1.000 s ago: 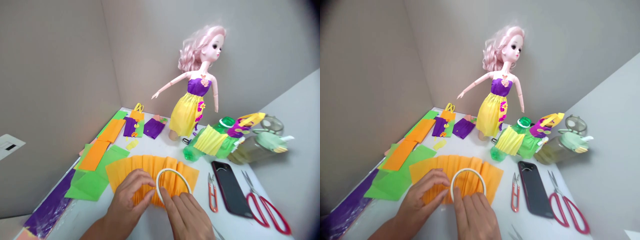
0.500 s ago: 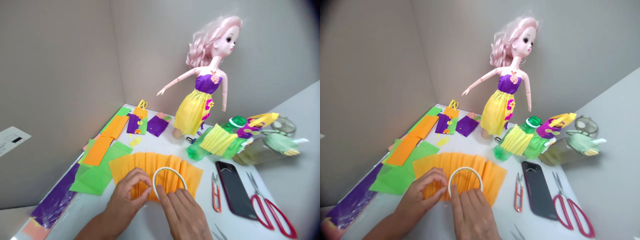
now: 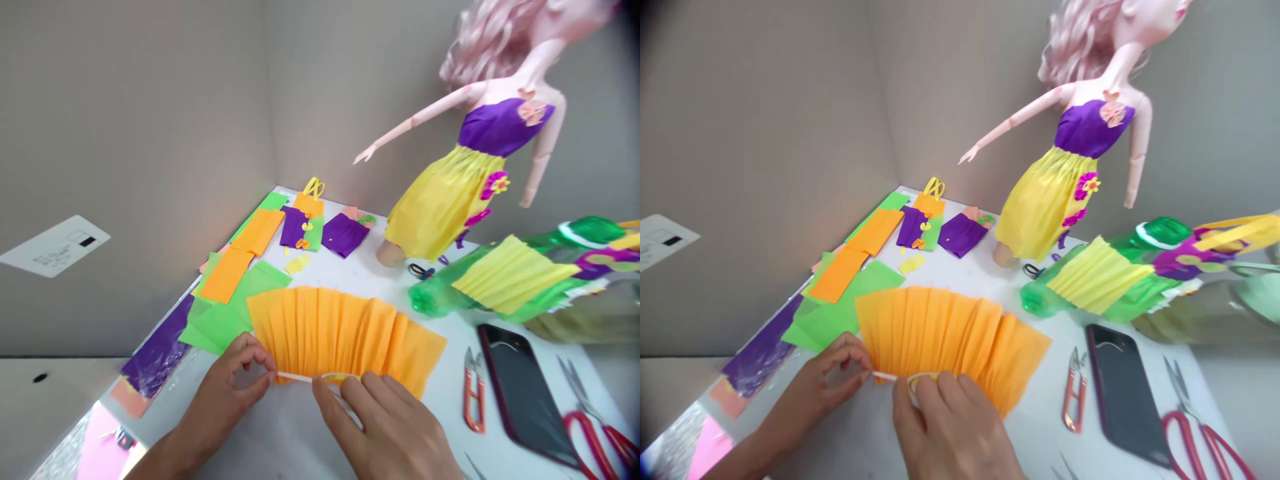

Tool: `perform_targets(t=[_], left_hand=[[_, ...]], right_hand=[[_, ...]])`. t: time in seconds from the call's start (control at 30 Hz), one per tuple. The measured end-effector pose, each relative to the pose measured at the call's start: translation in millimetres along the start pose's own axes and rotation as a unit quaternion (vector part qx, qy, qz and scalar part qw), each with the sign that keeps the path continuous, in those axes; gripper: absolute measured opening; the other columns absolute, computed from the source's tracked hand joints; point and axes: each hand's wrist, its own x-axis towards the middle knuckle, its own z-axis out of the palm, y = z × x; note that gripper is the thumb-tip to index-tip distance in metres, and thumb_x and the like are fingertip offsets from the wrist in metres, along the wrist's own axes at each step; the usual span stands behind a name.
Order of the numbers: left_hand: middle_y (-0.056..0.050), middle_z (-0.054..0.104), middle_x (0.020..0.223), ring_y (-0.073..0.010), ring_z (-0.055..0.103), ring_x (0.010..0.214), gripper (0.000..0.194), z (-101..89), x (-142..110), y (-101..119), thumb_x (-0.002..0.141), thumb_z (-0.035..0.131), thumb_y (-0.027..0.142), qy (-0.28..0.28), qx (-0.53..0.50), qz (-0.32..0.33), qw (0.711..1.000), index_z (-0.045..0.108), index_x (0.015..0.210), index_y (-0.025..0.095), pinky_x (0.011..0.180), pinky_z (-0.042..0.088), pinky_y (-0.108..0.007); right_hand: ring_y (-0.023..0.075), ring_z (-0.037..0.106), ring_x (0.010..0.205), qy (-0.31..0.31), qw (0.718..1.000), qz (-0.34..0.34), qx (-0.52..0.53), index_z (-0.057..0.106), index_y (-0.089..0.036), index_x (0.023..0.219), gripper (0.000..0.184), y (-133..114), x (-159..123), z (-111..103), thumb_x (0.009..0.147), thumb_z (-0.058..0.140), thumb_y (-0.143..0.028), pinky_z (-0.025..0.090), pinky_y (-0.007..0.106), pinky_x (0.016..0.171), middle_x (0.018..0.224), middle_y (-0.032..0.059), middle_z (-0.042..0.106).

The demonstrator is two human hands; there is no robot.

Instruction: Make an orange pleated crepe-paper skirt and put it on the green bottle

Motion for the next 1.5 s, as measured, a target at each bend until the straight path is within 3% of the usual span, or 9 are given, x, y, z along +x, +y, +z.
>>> perform_targets(t=[0.2, 0.33, 0.8, 1.03, 1.5], left_hand=[[-0.002, 0.056, 0.089, -0.0232, 0.053, 0.092, 0.008, 10.5, -3, -8, 0.086, 0.058, 0.025, 0.027, 0.081, 0.010, 0.996, 0.065, 0.081, 0.024, 0.086, 0.042, -0.038], [-0.002, 0.058, 0.088, -0.0244, 0.055, 0.091, 0.008, 11.8, -2, -10, 0.085, 0.059, 0.023, 0.041, 0.124, 0.028, 0.991, 0.065, 0.079, 0.022, 0.085, 0.041, -0.041], [-0.003, 0.061, 0.086, -0.0239, 0.057, 0.088, 0.008, 19.0, -2, -14, 0.086, 0.062, 0.020, 0.052, 0.179, 0.063, 0.980, 0.064, 0.078, 0.021, 0.081, 0.043, -0.038], [-0.003, 0.060, 0.085, -0.0241, 0.055, 0.087, 0.010, 22.1, -2, -17, 0.087, 0.061, 0.019, 0.044, 0.207, 0.068, 0.975, 0.063, 0.077, 0.020, 0.080, 0.041, -0.040], [-0.002, 0.054, 0.083, -0.0236, 0.048, 0.081, 0.017, 21.1, 2, -15, 0.085, 0.059, 0.012, 0.035, 0.196, 0.028, 0.980, 0.046, 0.077, 0.021, 0.075, 0.036, -0.039]], right_hand=[[0.0202, 0.047, 0.060, -0.054, 0.998, -0.026, 0.005, 0.063, -0.017, 0.083, 0.010, -2, 18, 17, 0.079, 0.061, -0.008, 0.030, 0.035, 0.053, 0.068, 0.0013, 0.055], [0.0214, 0.048, 0.065, -0.083, 0.996, -0.036, 0.001, 0.059, -0.019, 0.078, 0.016, -4, 24, 22, 0.072, 0.069, -0.008, 0.030, 0.036, 0.055, 0.071, 0.0018, 0.057], [0.0207, 0.049, 0.068, -0.125, 0.991, -0.052, -0.002, 0.057, -0.018, 0.078, 0.013, -8, 31, 25, 0.082, 0.068, -0.011, 0.032, 0.036, 0.058, 0.072, 0.0021, 0.056], [0.0210, 0.050, 0.068, -0.136, 0.989, -0.055, 0.000, 0.060, -0.018, 0.077, 0.014, -7, 33, 26, 0.077, 0.070, -0.009, 0.033, 0.036, 0.056, 0.071, 0.0024, 0.056], [0.0208, 0.052, 0.061, -0.155, 0.986, -0.052, 0.004, 0.058, -0.020, 0.073, 0.016, -2, 26, 20, 0.075, 0.070, -0.009, 0.035, 0.036, 0.051, 0.068, 0.0014, 0.057]])
